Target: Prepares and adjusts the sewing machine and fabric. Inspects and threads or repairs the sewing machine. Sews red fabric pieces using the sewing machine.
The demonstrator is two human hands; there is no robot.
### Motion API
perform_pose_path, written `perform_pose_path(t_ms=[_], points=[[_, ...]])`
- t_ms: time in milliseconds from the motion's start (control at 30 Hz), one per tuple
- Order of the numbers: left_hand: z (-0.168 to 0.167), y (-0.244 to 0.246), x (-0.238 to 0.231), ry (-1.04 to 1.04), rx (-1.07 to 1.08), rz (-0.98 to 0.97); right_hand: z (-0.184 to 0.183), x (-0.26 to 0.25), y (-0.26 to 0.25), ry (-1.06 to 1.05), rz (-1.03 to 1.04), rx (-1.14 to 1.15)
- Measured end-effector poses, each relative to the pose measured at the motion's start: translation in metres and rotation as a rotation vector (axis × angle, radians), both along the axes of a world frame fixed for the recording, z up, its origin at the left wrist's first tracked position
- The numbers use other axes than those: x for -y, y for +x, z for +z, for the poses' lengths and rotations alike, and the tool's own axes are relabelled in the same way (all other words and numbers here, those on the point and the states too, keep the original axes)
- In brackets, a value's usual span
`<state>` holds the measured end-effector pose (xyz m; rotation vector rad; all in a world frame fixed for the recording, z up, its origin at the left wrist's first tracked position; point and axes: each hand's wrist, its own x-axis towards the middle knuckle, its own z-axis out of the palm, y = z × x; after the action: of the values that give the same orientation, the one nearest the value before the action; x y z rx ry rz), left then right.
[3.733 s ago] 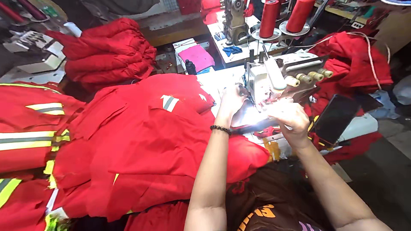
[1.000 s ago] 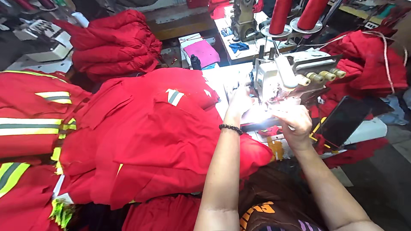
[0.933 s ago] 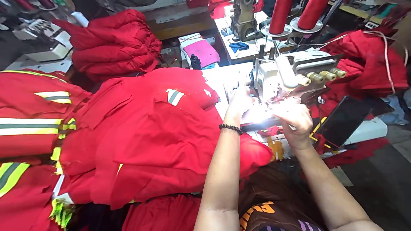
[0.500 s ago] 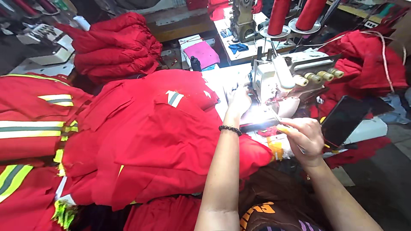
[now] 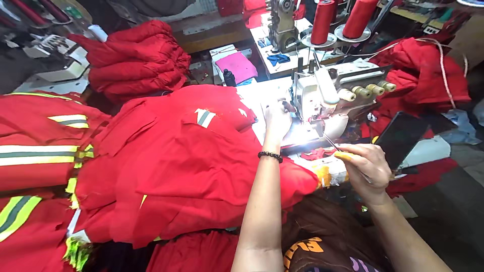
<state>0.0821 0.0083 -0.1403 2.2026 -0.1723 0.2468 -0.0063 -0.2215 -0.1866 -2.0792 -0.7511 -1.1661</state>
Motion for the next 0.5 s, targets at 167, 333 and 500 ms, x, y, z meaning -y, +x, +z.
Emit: perform_pose_path(t_ms=[167, 333, 500], points=[[0.006, -0.002, 0.001, 0.019, -0.102, -0.009, -0.002, -0.005, 0.002, -0.003, 0.029, -0.005], [0.004, -0.002, -0.001, 0.000, -0.154, -0.007, -0.003, -0.007, 0.003, 0.034, 0.053, -0.033], [-0.004, 0.005, 0.001, -0.245, -0.033, 0.080, 0.009, -0.012, 0.006, 0.341, 0.254, -0.231]])
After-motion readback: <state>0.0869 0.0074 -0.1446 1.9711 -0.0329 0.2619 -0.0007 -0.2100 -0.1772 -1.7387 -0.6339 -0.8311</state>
